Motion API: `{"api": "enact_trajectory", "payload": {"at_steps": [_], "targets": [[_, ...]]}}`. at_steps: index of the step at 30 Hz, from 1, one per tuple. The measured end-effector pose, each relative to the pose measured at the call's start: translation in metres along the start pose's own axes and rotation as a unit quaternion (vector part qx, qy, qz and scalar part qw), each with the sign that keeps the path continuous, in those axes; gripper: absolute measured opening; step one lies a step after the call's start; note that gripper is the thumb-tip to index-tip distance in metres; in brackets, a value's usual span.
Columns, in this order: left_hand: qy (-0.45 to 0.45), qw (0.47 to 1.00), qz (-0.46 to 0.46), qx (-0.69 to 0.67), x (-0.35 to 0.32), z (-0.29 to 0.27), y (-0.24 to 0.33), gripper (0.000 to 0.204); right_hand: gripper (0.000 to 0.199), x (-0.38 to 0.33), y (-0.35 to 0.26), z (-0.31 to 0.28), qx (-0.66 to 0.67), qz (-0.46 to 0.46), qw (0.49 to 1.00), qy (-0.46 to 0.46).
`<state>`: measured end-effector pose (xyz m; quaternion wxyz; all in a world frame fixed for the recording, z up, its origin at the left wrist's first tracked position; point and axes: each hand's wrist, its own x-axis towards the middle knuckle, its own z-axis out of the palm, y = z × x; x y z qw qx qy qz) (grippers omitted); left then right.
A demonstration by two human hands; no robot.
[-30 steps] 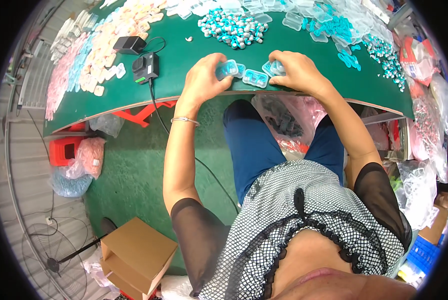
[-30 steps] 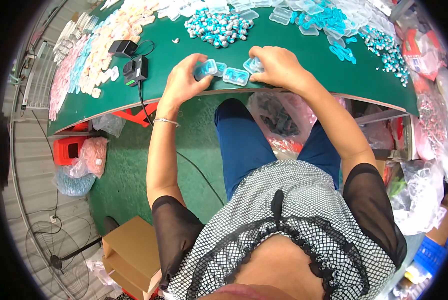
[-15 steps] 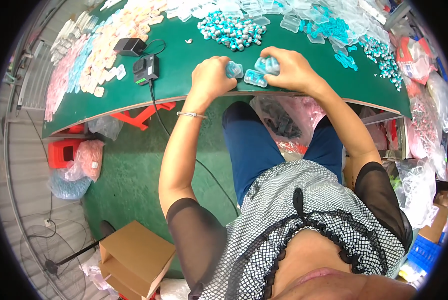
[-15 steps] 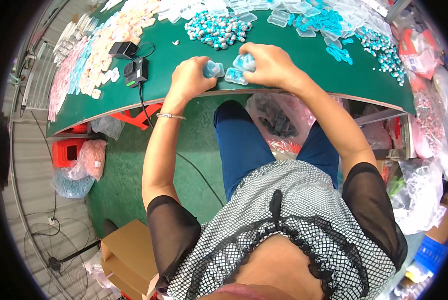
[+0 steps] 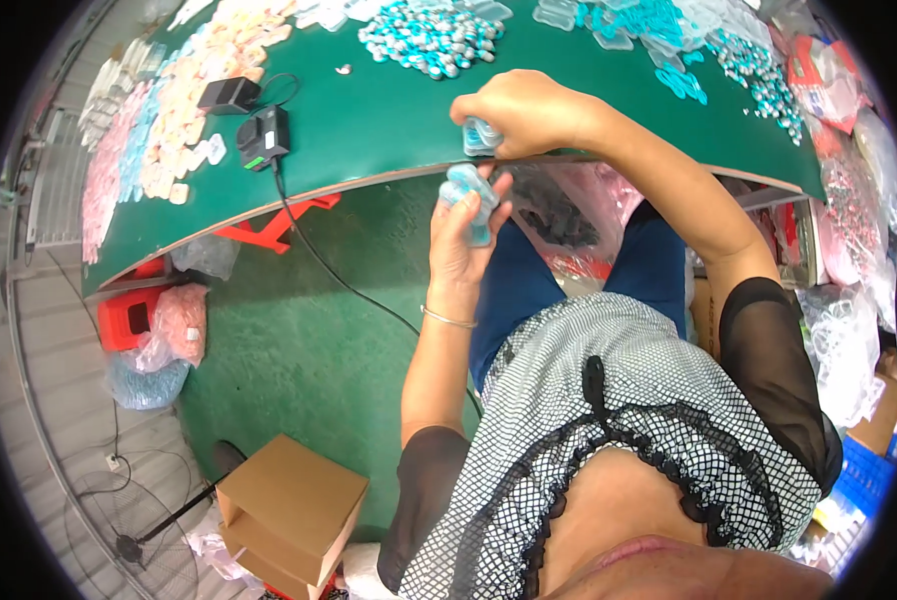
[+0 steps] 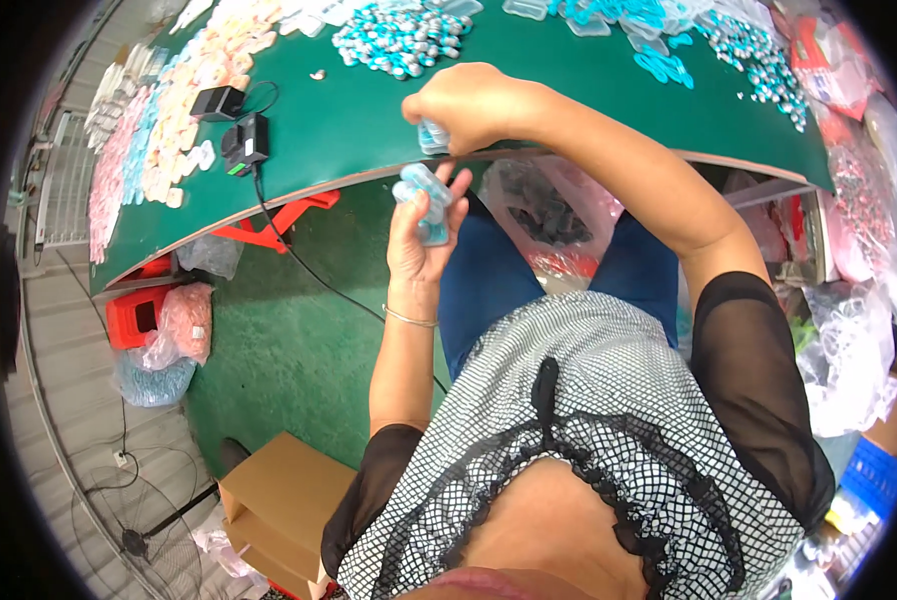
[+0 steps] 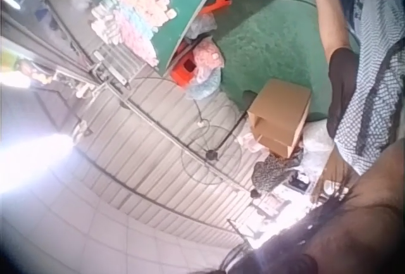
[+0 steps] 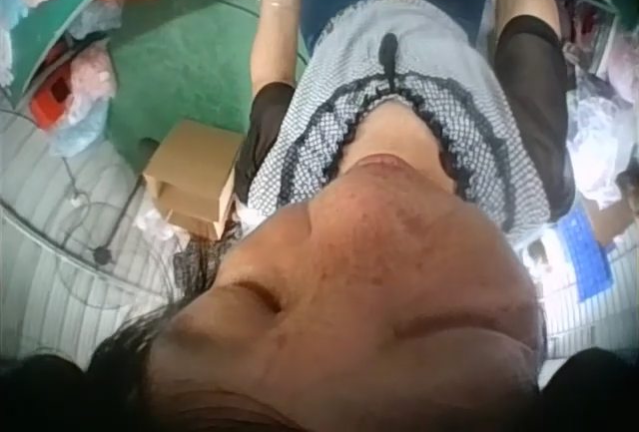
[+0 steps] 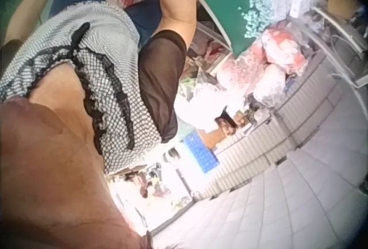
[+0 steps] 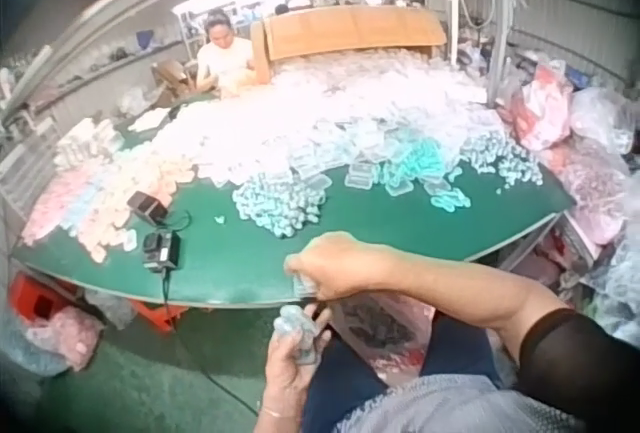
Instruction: Sorting small teal plastic components and placing them into individual plastic cases.
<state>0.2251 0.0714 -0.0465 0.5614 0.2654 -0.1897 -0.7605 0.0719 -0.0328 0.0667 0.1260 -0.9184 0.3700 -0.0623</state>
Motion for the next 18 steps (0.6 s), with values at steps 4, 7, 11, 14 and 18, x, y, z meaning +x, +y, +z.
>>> {"api": "enact_trajectory", "payload": {"at_steps": [4, 7, 11, 14, 18], "targets": [[0.009, 0.992, 0.017, -0.123, -0.012, -0.003, -0.01, 0.044, 0.038, -0.016, -0.024, 0.007, 0.023, -0.018, 0.999, -0.035], [-0.007, 0.993, 0.013, -0.116, -0.027, -0.001, -0.023, 0.04, 0.033, -0.043, -0.031, 0.035, 0.059, -0.031, 0.996, 0.057], [0.004, 0.995, -0.075, -0.061, -0.035, -0.008, -0.052, 0.039, 0.036, -0.1, -0.016, 0.086, 0.131, 0.008, 0.979, 0.154], [0.064, 0.975, -0.214, 0.018, 0.004, -0.033, -0.091, 0.036, 0.042, -0.13, 0.031, 0.163, 0.252, 0.14, 0.952, 0.103], [0.044, 0.921, -0.364, 0.132, 0.097, -0.087, -0.179, 0.032, 0.065, -0.162, 0.105, 0.265, 0.299, 0.276, 0.911, 0.07]]}}
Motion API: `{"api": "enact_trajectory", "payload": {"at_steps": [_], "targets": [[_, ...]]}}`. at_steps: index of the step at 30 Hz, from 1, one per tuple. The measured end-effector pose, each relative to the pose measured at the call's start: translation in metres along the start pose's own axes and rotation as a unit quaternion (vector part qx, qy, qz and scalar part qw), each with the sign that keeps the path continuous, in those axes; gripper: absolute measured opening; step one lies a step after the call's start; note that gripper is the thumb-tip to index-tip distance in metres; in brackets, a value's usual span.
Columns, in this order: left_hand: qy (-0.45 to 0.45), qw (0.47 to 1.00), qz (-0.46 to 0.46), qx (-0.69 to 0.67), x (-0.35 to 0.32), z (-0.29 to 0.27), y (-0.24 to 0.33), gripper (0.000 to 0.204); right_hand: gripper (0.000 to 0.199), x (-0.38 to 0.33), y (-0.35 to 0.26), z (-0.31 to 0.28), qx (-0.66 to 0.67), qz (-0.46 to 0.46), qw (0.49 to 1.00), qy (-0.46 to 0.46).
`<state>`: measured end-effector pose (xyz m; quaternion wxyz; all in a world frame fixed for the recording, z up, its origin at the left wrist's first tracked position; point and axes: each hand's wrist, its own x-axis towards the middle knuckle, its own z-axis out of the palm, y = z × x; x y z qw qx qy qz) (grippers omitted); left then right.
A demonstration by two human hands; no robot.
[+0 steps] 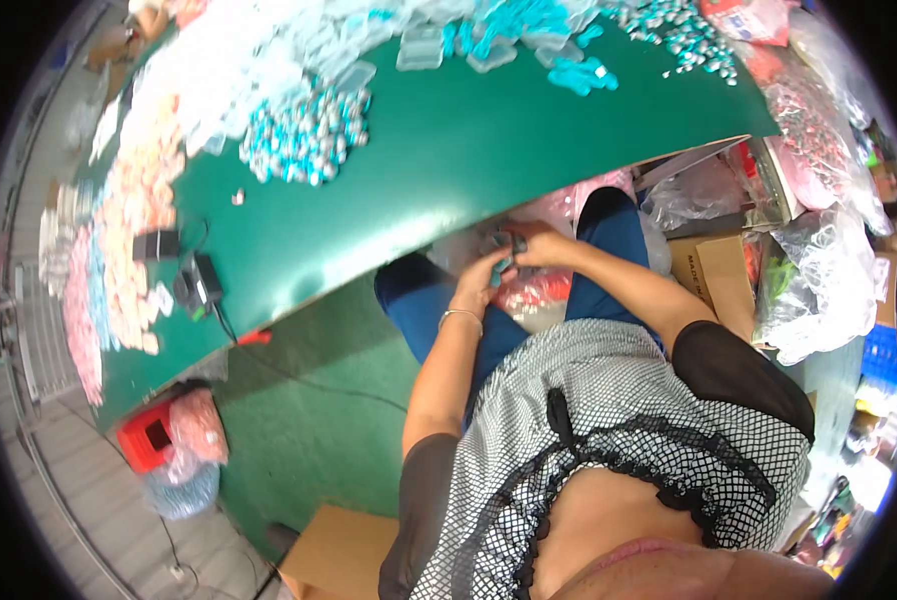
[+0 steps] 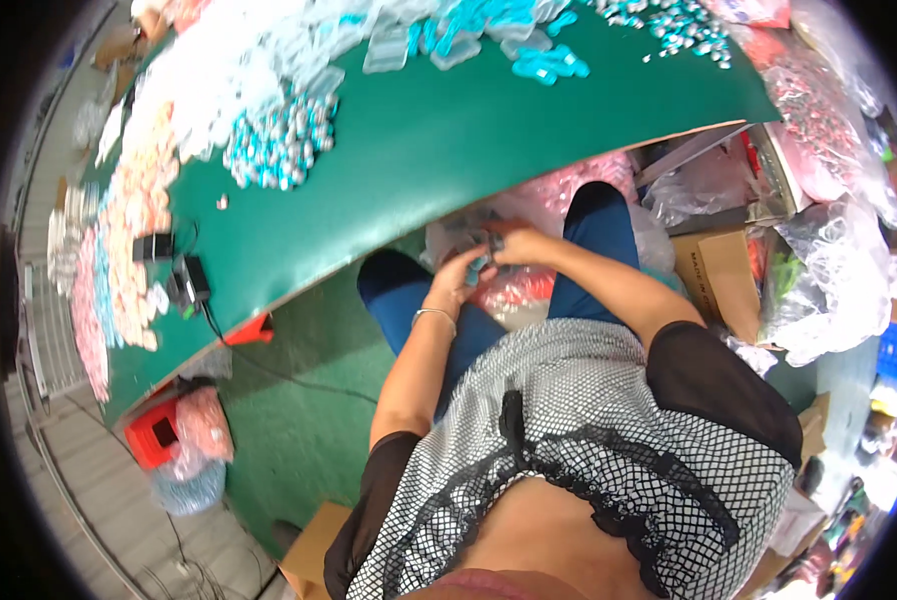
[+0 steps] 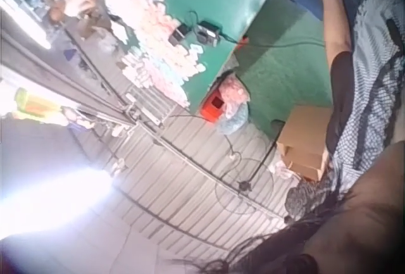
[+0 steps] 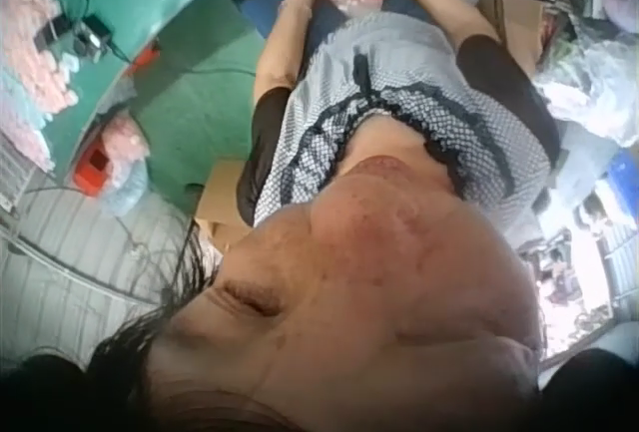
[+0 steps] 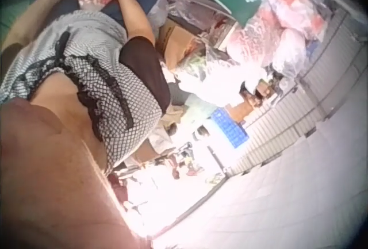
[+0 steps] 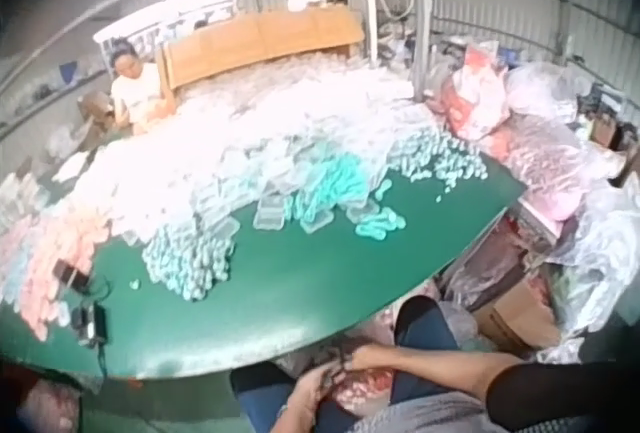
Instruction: Sorting small teal plastic components and placing them into individual plastic cases.
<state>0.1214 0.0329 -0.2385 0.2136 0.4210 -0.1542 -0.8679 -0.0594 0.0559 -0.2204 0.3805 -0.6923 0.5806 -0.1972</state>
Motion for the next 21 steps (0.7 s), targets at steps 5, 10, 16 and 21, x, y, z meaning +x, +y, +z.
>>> {"api": "enact_trajectory", "payload": {"at_steps": [5, 10, 16, 21], "targets": [[0.035, 0.95, -0.064, 0.305, 0.109, -0.022, -0.065, 0.076, 0.084, -0.007, 0.096, 0.035, -0.015, 0.177, 0.979, -0.096], [0.141, 0.856, 0.02, 0.498, 0.148, -0.031, -0.109, 0.058, 0.078, -0.018, 0.119, 0.048, -0.06, 0.203, 0.971, -0.113], [0.034, 0.791, 0.065, 0.607, 0.138, -0.038, -0.089, 0.037, 0.045, -0.017, 0.057, 0.024, -0.138, 0.127, 0.974, -0.125], [0.098, 0.741, 0.157, 0.646, 0.037, 0.036, -0.028, 0.036, 0.042, -0.058, -0.034, -0.089, -0.025, 0.005, 0.98, -0.198]]}}
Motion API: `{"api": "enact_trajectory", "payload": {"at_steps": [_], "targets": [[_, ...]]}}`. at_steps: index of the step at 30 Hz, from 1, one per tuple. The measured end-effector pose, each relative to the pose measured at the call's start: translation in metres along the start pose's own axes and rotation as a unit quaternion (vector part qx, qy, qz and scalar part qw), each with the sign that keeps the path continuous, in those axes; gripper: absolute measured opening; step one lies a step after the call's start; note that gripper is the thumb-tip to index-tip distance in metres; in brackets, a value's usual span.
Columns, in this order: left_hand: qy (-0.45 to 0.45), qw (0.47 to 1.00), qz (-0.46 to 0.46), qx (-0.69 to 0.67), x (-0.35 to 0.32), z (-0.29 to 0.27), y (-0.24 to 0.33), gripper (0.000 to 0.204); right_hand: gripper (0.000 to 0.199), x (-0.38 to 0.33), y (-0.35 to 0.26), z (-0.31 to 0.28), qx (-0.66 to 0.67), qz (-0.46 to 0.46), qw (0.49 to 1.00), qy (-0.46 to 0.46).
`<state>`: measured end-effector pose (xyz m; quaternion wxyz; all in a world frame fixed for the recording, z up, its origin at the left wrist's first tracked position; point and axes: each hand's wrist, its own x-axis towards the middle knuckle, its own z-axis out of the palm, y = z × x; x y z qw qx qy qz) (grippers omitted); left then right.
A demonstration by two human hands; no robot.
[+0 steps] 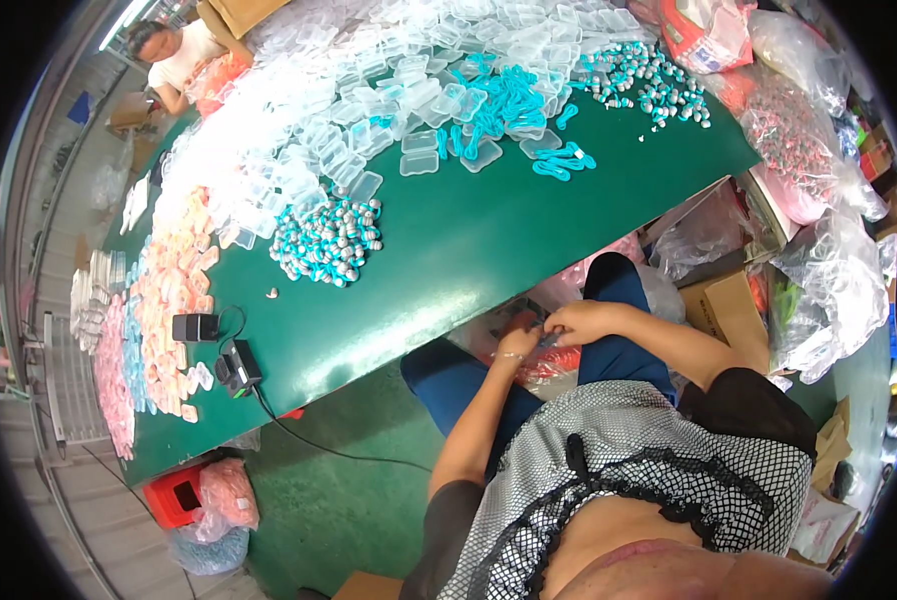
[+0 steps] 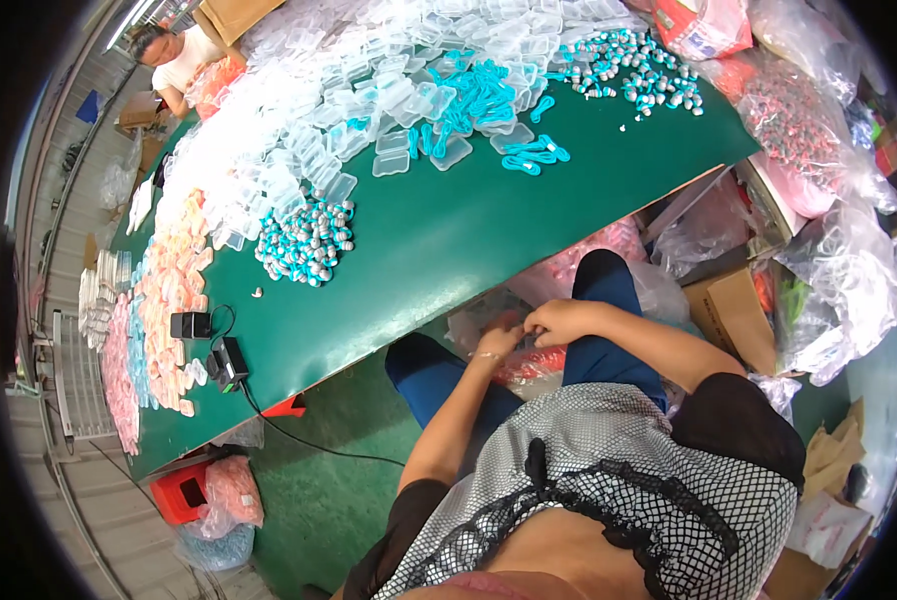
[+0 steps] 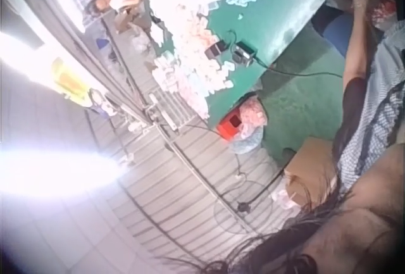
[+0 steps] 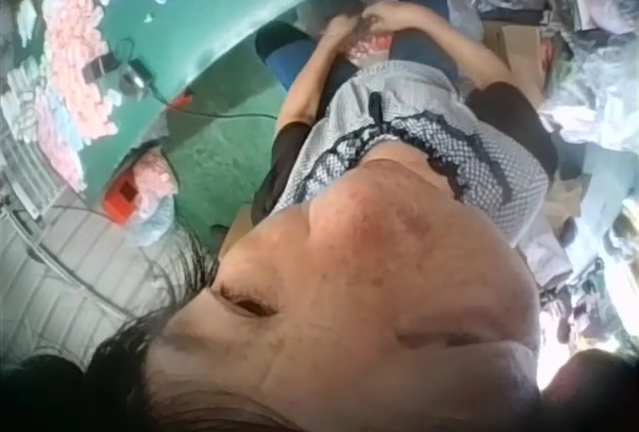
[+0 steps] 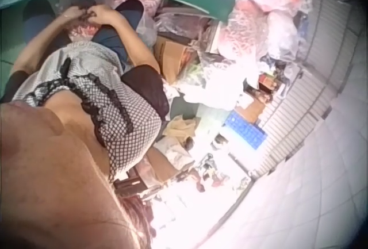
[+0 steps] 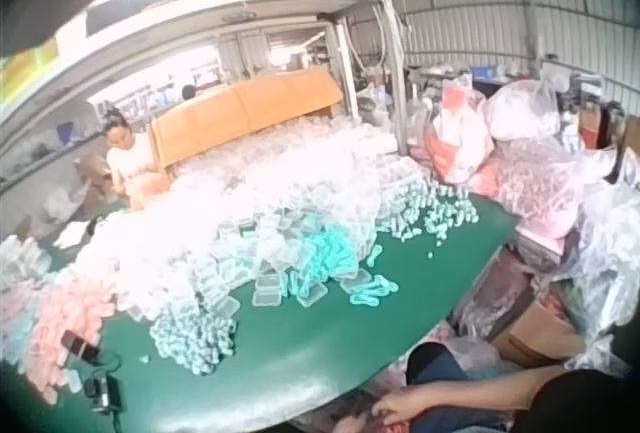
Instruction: Sorting small teal plastic components and placing them into individual plastic cases.
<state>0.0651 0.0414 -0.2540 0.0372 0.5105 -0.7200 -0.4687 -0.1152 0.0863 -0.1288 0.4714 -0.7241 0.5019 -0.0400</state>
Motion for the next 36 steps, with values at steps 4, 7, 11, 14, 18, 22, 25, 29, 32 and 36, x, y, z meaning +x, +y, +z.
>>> {"api": "enact_trajectory", "payload": {"at_steps": [4, 7, 11, 14, 18, 22, 25, 29, 32, 36], "targets": [[-0.004, 0.953, 0.297, -0.056, -0.095, -0.121, 0.12, 0.019, 0.036, -0.058, -0.092, -0.116, 0.214, -0.129, 0.962, -0.108], [0.211, 0.842, 0.493, 0.057, -0.117, -0.172, 0.165, 0.025, 0.021, -0.062, -0.104, -0.208, 0.103, -0.124, 0.964, 0.213], [0.332, 0.842, 0.387, 0.178, -0.083, -0.194, 0.173, 0.029, 0.048, 0.003, 0.001, -0.338, -0.104, -0.037, 0.807, 0.58], [0.331, 0.87, 0.281, 0.233, -0.067, -0.192, 0.17, 0.039, 0.074, 0.041, 0.07, -0.401, -0.224, 0.194, 0.749, 0.593], [0.307, 0.885, 0.266, 0.227, -0.067, -0.194, 0.168, 0.04, 0.09, 0.078, 0.082, -0.432, -0.136, 0.299, 0.77, 0.547], [0.302, 0.888, 0.268, 0.22, -0.065, -0.197, 0.171, 0.039, 0.09, 0.109, 0.087, -0.444, -0.148, 0.256, 0.807, 0.51], [0.296, 0.894, 0.257, 0.215, -0.068, -0.201, 0.17, 0.039, 0.09, 0.138, 0.055, -0.434, -0.103, 0.165, 0.874, 0.446], [0.29, 0.899, 0.258, 0.204, -0.065, -0.201, 0.169, 0.04, 0.084, 0.165, 0.034, -0.417, -0.089, 0.089, 0.909, 0.397], [0.295, 0.896, 0.27, 0.193, -0.066, -0.201, 0.169, 0.042, 0.08, 0.177, 0.011, -0.396, -0.084, 0.063, 0.93, 0.352], [0.301, 0.895, 0.274, 0.182, -0.066, -0.199, 0.168, 0.041, 0.075, 0.186, -0.007, -0.379, -0.119, 0.041, 0.933, 0.336]]}}
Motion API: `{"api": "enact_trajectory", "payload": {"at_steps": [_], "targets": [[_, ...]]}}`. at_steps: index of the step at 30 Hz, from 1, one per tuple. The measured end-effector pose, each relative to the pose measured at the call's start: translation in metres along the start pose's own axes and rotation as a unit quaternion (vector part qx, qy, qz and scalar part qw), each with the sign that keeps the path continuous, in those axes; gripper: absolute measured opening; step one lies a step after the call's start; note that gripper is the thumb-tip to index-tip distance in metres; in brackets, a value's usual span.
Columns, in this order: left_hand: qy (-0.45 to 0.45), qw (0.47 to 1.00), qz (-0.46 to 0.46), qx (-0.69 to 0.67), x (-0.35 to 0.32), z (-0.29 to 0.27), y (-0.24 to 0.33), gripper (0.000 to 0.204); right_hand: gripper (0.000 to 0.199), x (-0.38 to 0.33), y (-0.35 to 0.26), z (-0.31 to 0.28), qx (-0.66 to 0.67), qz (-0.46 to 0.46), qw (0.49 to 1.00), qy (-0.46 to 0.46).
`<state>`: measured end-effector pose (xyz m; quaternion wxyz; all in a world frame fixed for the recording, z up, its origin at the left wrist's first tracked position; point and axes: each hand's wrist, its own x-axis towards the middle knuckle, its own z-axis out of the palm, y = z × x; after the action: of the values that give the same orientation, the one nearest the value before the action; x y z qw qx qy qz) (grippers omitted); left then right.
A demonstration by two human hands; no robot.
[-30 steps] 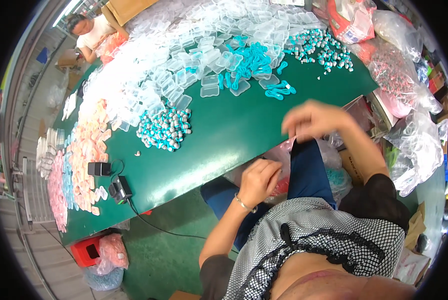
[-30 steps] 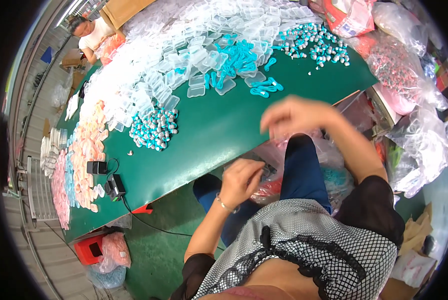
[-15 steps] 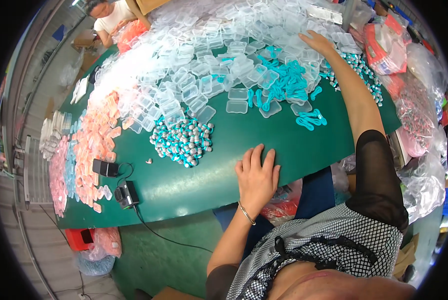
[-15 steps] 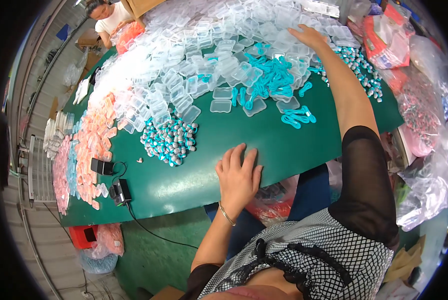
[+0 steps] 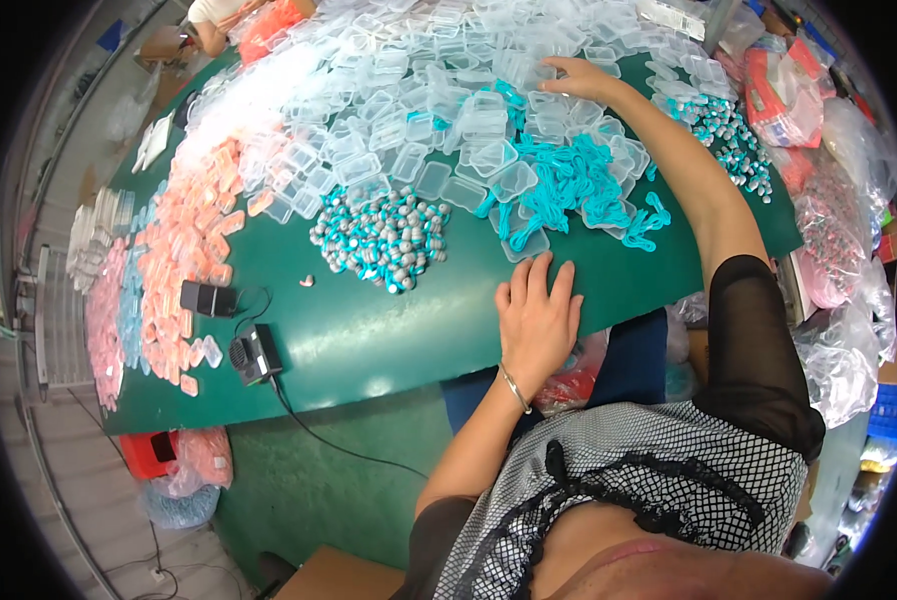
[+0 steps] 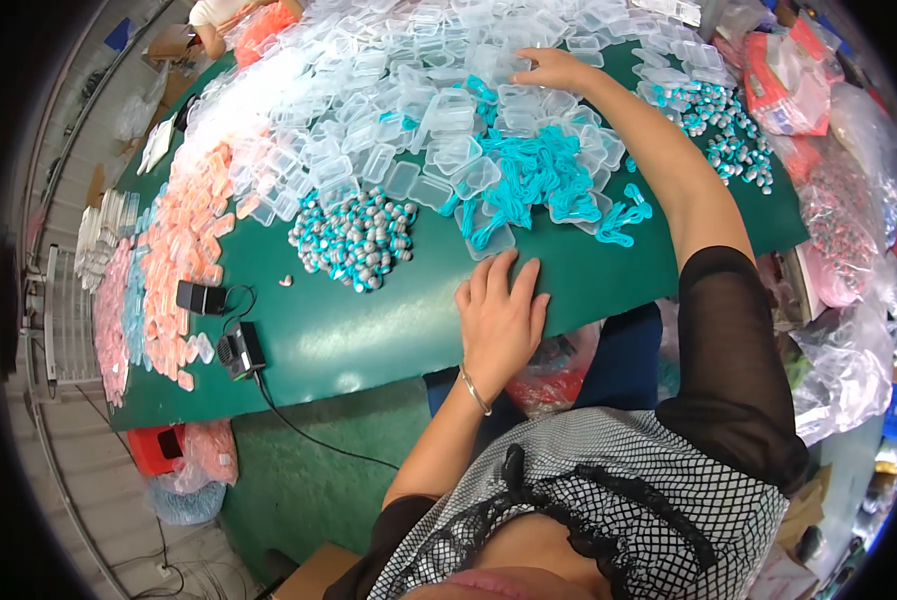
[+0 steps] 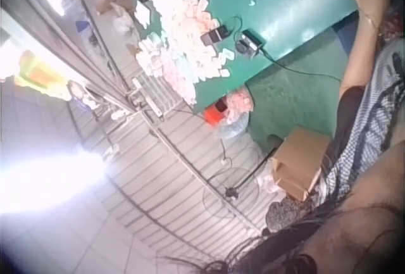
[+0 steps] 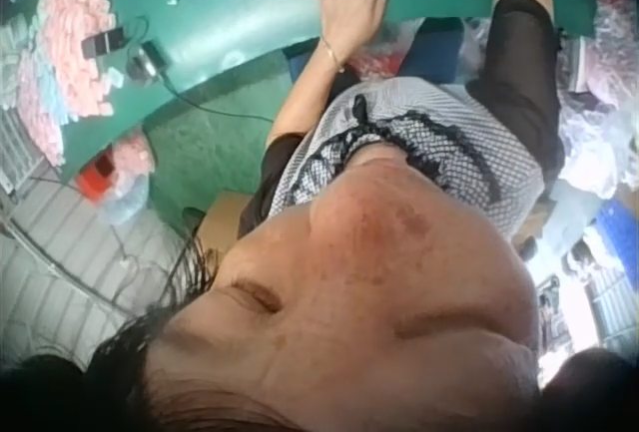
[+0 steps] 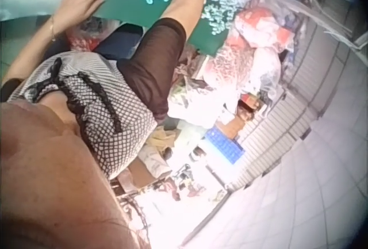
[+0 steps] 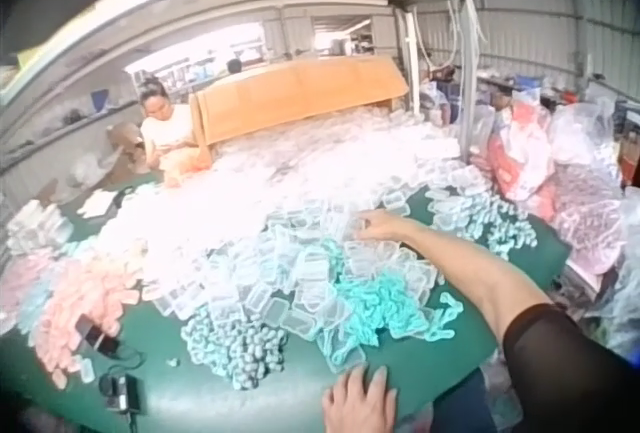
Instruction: Sorting small teal plastic components and placing them into individual plastic cases.
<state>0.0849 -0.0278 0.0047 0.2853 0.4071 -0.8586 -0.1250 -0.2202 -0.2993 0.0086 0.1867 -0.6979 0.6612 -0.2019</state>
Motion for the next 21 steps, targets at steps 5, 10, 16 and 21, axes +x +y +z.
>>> {"api": "enact_trajectory", "payload": {"at_steps": [5, 10, 16, 21], "targets": [[0.071, 0.996, 0.023, -0.054, -0.009, 0.003, -0.008, 0.029, 0.08, -0.006, -0.031, 0.006, -0.05, -0.059, 0.997, -0.016], [0.151, 0.986, -0.052, -0.041, -0.022, 0.0, -0.021, 0.029, 0.07, -0.027, -0.058, 0.006, -0.108, -0.102, 0.989, -0.007], [0.16, 0.979, -0.121, 0.034, -0.02, -0.012, -0.04, 0.041, 0.046, -0.073, -0.109, 0.017, -0.183, -0.252, 0.936, 0.166], [0.141, 0.984, -0.092, 0.066, -0.013, -0.013, -0.05, 0.042, 0.04, -0.204, -0.173, 0.054, -0.144, -0.393, 0.905, 0.074]]}}
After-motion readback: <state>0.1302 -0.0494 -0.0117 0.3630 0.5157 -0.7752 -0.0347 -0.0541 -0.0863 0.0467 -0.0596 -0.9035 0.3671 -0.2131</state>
